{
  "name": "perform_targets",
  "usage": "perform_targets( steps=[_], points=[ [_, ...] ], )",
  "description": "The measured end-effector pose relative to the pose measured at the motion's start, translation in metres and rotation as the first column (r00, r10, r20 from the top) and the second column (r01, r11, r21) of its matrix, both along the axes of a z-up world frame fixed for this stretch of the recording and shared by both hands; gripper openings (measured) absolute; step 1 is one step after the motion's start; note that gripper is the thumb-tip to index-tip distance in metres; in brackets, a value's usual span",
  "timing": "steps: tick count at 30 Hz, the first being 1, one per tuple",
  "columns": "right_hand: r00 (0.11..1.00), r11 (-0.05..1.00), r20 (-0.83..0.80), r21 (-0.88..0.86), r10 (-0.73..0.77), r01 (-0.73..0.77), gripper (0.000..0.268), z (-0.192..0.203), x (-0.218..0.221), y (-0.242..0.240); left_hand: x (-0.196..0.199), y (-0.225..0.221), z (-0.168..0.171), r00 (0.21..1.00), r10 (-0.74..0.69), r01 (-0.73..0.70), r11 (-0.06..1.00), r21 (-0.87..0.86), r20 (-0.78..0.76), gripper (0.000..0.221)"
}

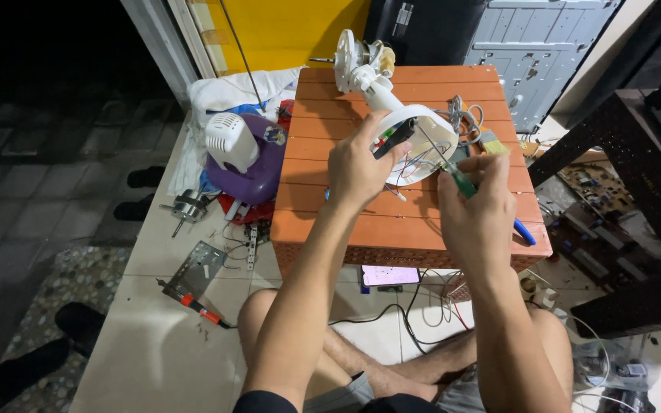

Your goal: Wiring a switch assembly and installing it into a plastic fan housing using hand tools.

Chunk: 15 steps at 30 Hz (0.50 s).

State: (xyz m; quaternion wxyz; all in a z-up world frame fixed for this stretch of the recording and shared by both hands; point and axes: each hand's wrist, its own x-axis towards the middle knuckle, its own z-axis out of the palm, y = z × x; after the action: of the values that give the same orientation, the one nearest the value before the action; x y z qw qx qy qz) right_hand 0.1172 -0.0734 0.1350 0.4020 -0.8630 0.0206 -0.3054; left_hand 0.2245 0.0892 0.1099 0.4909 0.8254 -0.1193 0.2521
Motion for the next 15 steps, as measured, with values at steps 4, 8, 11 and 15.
perform_targets(
  steps=[4, 8, 11, 15],
  points=[
    [0.946, 0.983, 0.324, -0.161, -0.031, 0.087, 0.012, -0.018, 0.014, -0.006, -0.003, 0.000, 0.004, 1.000, 0.011, -0.011, 1.000, 0.003, -0.017, 0.046],
    [0.952, 0.990, 0.304, -0.123, -0.032, 0.072, 0.025, -0.018, 0.020, -0.009, -0.001, -0.001, 0.002, 1.000, 0.021, -0.021, 0.999, 0.024, -0.018, 0.049],
    [0.990, 0.995, 0.133, -0.078, -0.044, 0.055, 0.021, 0.006, 0.006, -0.003, 0.000, -0.004, 0.002, 0.998, 0.047, -0.047, 0.999, 0.010, -0.037, 0.049],
    [0.923, 0.951, 0.380, -0.263, -0.054, 0.164, 0.017, -0.024, 0.024, -0.015, 0.000, -0.003, 0.005, 0.994, 0.059, -0.058, 0.998, 0.012, -0.088, 0.049]
  ],
)
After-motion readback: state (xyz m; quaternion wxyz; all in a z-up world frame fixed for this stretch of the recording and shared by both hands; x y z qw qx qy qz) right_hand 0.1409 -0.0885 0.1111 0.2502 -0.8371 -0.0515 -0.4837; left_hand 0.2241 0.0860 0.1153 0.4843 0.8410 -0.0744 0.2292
